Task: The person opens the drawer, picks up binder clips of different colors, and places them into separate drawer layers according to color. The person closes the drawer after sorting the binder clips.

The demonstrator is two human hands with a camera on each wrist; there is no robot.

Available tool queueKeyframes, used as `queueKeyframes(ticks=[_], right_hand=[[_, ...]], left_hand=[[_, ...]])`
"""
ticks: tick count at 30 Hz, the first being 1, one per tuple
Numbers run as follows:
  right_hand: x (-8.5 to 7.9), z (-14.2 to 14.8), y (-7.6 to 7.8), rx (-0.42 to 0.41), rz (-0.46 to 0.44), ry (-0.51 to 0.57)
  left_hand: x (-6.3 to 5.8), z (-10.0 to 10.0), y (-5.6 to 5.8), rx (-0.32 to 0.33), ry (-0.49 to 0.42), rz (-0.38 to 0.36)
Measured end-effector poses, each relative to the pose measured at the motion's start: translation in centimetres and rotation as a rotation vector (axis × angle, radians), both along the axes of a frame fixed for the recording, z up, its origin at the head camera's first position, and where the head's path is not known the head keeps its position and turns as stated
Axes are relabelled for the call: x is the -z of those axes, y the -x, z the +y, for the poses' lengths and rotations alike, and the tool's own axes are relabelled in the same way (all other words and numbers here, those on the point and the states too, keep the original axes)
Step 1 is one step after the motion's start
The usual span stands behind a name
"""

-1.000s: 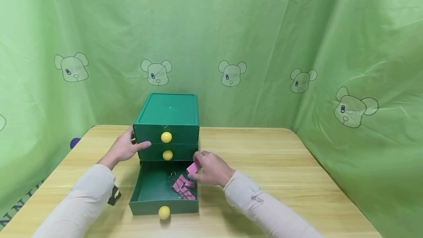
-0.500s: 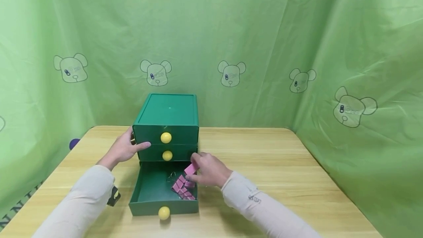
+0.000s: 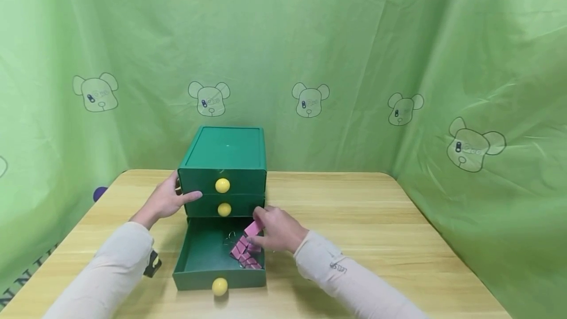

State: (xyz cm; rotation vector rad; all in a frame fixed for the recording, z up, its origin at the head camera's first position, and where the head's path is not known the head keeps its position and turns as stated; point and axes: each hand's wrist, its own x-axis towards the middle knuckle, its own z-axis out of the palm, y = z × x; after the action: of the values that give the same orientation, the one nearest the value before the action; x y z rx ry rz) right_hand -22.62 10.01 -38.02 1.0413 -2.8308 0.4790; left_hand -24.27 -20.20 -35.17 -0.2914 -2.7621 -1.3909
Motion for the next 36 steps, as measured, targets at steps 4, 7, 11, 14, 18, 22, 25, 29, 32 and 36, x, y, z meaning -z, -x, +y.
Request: queueKeyframes(ticks=[4,7,11,14,18,22,25,29,32,36], right_hand=[[0.1,-0.2,-0.1,0.013,-0.033,0.003],[0.1,-0.3,-0.2,0.014,-0.042,0.003],[0.2,-0.5,-0.2,0.013,-0.034,-0.007],[0.3,-0.6,-0.3,0.013,-0.029,-0.016],[0.4,-0.7,-0.4,0.011,-0.018,-0.021],[0.4,-0.8,-0.4,0.014,-0.014,-0.022],[0.2,-0.9,-0.3,0.009,-0.006,-0.015],[0.0,-1.1,-0.4,-0.011,0.022,-0.017],[-0.1,-1.3,-0.4,-0.025,0.036,-0.028],[0.1,-1.4,-0.5,-0.037,0.045,-0.030]], left_hand=[[0.0,0.0,0.0,0.001,0.001,0.001],[-0.1,0.0,0.0,0.002,-0.005,0.000],[0.0,0.0,-0.1,0.001,-0.013,0.003],[0.0,0.0,-0.1,0.002,-0.013,0.009],[0.0,0.0,-0.1,0.002,-0.011,0.009],[0.0,0.0,0.0,0.003,-0.011,0.010],[-0.1,0.0,0.1,0.005,-0.007,0.019],[-0.1,0.0,0.1,0.002,0.003,0.034],[-0.1,0.0,0.0,0.002,0.005,0.029],[0.0,0.0,0.0,0.003,0.000,0.020]])
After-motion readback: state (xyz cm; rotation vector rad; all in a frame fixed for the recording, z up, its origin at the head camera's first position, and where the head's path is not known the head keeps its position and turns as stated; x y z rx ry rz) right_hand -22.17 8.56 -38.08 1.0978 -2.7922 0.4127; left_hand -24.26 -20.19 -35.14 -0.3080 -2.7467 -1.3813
